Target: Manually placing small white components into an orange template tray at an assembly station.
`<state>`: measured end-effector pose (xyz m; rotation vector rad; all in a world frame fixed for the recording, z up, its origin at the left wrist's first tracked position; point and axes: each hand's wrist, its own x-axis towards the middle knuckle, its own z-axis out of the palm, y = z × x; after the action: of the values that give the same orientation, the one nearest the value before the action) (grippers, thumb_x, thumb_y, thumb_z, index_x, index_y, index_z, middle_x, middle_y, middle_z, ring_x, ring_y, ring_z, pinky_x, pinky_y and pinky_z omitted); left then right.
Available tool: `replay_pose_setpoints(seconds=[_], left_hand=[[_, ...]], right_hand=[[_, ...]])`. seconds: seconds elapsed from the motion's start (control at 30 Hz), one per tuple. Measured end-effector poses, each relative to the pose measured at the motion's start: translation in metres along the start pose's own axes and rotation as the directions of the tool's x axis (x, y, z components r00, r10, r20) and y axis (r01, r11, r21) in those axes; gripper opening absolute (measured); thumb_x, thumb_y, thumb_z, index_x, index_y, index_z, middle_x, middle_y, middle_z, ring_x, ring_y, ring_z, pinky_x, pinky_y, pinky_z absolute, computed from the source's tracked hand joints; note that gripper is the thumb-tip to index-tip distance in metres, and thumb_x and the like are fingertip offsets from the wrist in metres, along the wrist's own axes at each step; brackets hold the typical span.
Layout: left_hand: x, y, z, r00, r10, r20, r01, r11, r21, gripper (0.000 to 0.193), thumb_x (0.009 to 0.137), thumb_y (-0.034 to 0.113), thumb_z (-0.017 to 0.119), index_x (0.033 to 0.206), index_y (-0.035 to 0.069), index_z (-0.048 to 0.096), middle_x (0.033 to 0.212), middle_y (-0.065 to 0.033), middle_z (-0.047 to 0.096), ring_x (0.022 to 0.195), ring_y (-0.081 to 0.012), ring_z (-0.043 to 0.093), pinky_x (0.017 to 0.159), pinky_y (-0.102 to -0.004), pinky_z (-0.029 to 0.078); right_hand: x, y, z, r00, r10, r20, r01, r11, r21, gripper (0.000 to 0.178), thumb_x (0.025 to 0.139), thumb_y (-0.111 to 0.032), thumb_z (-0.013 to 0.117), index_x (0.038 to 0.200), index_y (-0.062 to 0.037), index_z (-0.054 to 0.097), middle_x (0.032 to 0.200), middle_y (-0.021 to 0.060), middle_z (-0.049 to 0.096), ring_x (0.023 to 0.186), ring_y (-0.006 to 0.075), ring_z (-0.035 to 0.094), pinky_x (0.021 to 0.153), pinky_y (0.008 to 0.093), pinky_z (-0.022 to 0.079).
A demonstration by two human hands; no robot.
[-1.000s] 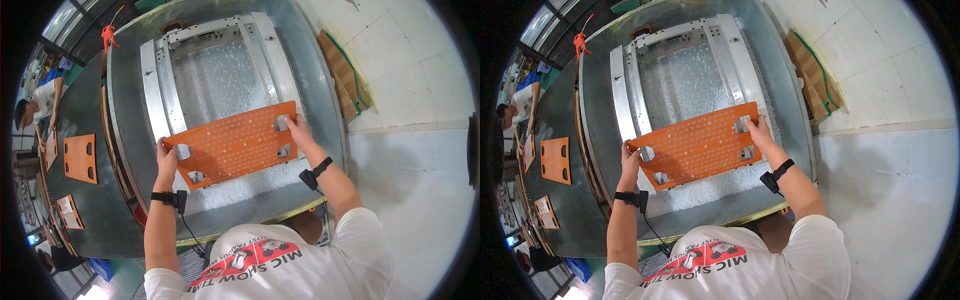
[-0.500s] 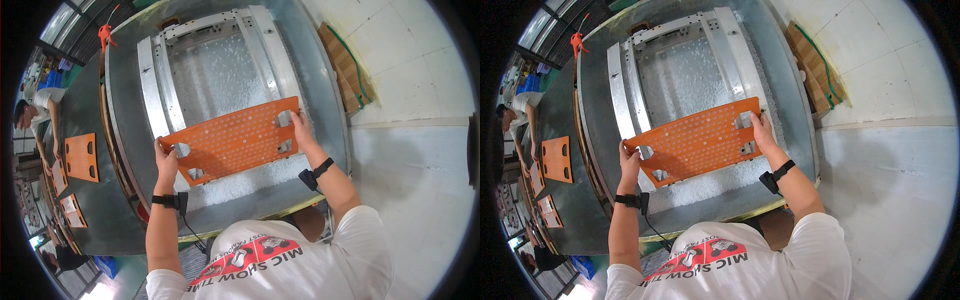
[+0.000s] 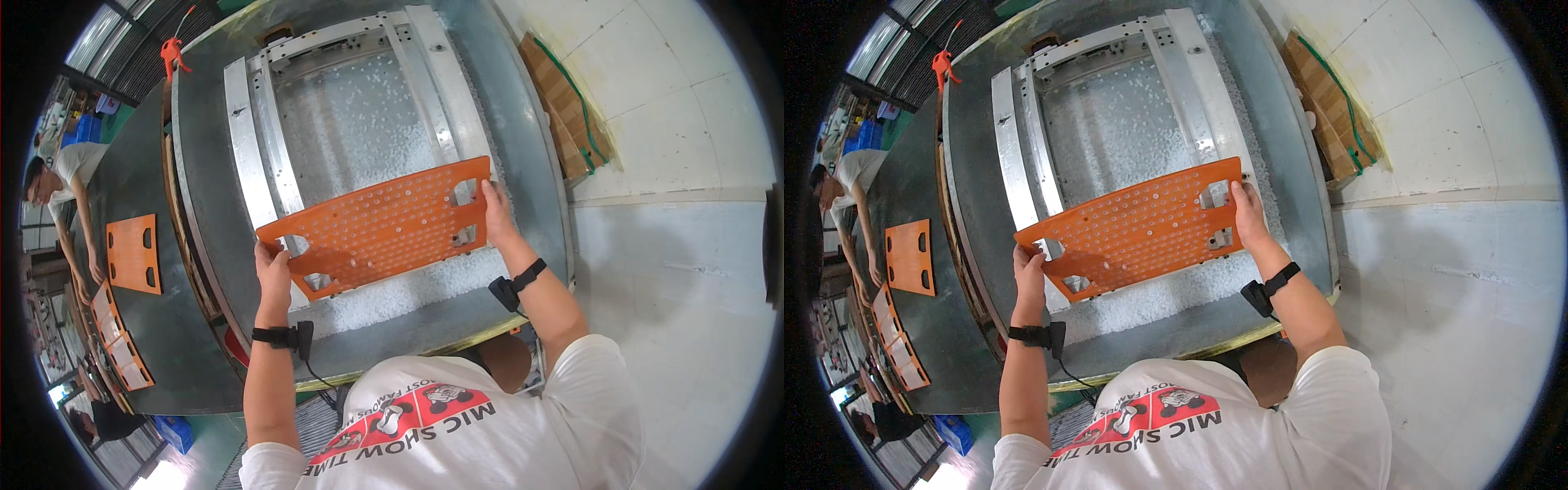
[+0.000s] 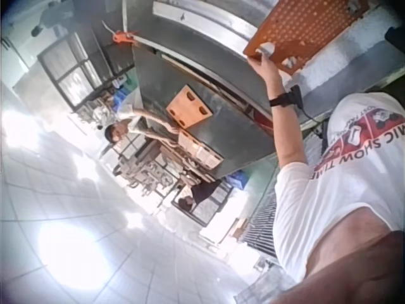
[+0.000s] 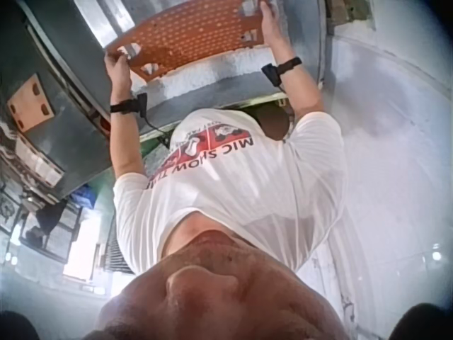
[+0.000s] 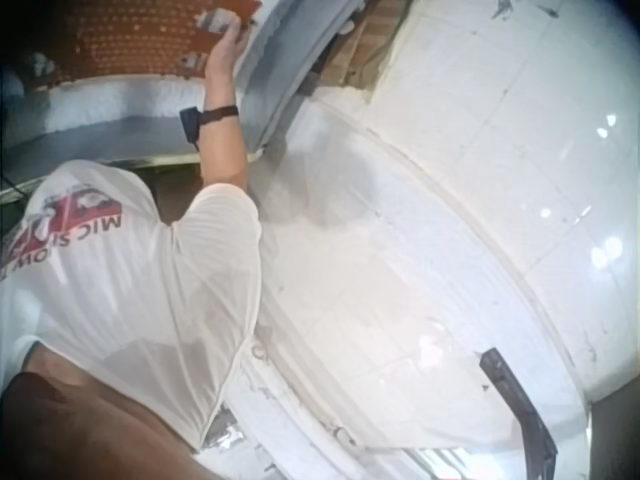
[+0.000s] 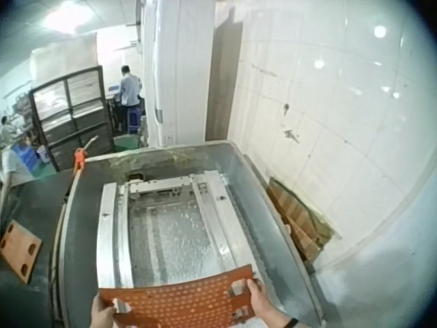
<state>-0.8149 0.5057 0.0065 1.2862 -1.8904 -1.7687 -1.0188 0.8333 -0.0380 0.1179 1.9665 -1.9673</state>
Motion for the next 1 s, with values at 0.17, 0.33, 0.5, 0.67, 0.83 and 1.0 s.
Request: replay_pose_setpoints(seconds=[0.17, 0.33, 0.5, 0.67, 0.83, 1.0], left_hand=[[-0.008, 0.000, 0.002, 0.999, -0.029, 0.037, 0.030, 0.999, -0.034, 0.033, 0.074, 0.000, 0.048, 0.106, 0.003, 0.042, 0.092, -0.0048, 0.045, 0.087, -0.0150, 0.046, 0.078, -0.0272, 0.037], [-0.009, -0.006, 0.002, 0.998, -0.050, 0.034, 0.051, 0.998, -0.044, 0.034, 0.074, 0.000, 0.049, 0.107, 0.002, 0.042, 0.090, -0.0046, 0.045, 0.086, -0.0151, 0.046, 0.078, -0.0273, 0.037], [-0.004, -0.028, -0.002, 0.996, 0.009, 0.090, -0.002, 0.996, -0.084, 0.043, 0.074, -0.002, 0.045, 0.117, 0.000, 0.039, 0.102, -0.0083, 0.050, 0.088, -0.0151, 0.049, 0.078, -0.0279, 0.039], [-0.020, -0.029, 0.005, 0.988, -0.137, 0.072, 0.141, 0.989, -0.048, 0.050, 0.074, -0.004, 0.044, 0.123, 0.000, 0.035, 0.108, -0.0097, 0.051, 0.093, -0.0164, 0.051, 0.079, -0.0275, 0.040], [-0.023, -0.030, 0.005, 0.981, -0.172, 0.095, 0.176, 0.984, -0.030, 0.054, 0.073, -0.006, 0.043, 0.126, -0.001, 0.031, 0.109, -0.0099, 0.050, 0.098, -0.0180, 0.050, 0.079, -0.0260, 0.041], [-0.018, -0.041, 0.004, 0.986, -0.138, 0.088, 0.143, 0.988, -0.055, 0.058, 0.072, -0.007, 0.044, 0.127, -0.001, 0.029, 0.115, -0.0112, 0.047, 0.103, -0.0183, 0.048, 0.078, -0.0252, 0.041]], right_hand=[[-0.001, -0.002, -0.003, 0.999, -0.027, 0.039, 0.029, 0.998, -0.047, 0.030, 0.088, -0.033, 0.048, 0.090, -0.0036, 0.047, 0.084, 0.0022, 0.048, 0.079, 0.0104, 0.043, 0.074, 0.0249, 0.037], [-0.004, -0.005, -0.001, 0.998, -0.059, 0.029, 0.062, 0.994, -0.091, 0.033, 0.088, -0.031, 0.048, 0.099, -0.0006, 0.047, 0.089, 0.0042, 0.049, 0.084, 0.0119, 0.044, 0.077, 0.0262, 0.037], [-0.003, 0.003, -0.004, 0.998, -0.041, 0.037, 0.045, 0.994, -0.097, 0.036, 0.088, -0.031, 0.048, 0.104, 0.0006, 0.047, 0.095, 0.0070, 0.051, 0.089, 0.0137, 0.046, 0.080, 0.0273, 0.037], [-0.007, 0.004, -0.004, 0.999, 0.003, 0.045, 0.001, 0.995, -0.100, 0.038, 0.088, -0.031, 0.048, 0.108, 0.0010, 0.046, 0.102, 0.0090, 0.052, 0.094, 0.0147, 0.047, 0.083, 0.0279, 0.037], [-0.002, 0.015, -0.006, 0.997, 0.040, 0.059, -0.044, 0.997, 0.070, 0.036, 0.088, -0.029, 0.048, 0.109, 0.0002, 0.047, 0.103, 0.0081, 0.053, 0.095, 0.0144, 0.048, 0.083, 0.0280, 0.038], [-0.003, 0.017, -0.003, 0.997, -0.007, 0.074, 0.007, 1.000, 0.004, 0.035, 0.086, -0.026, 0.051, 0.109, -0.0003, 0.047, 0.104, 0.0082, 0.053, 0.096, 0.0144, 0.049, 0.083, 0.0278, 0.038]])
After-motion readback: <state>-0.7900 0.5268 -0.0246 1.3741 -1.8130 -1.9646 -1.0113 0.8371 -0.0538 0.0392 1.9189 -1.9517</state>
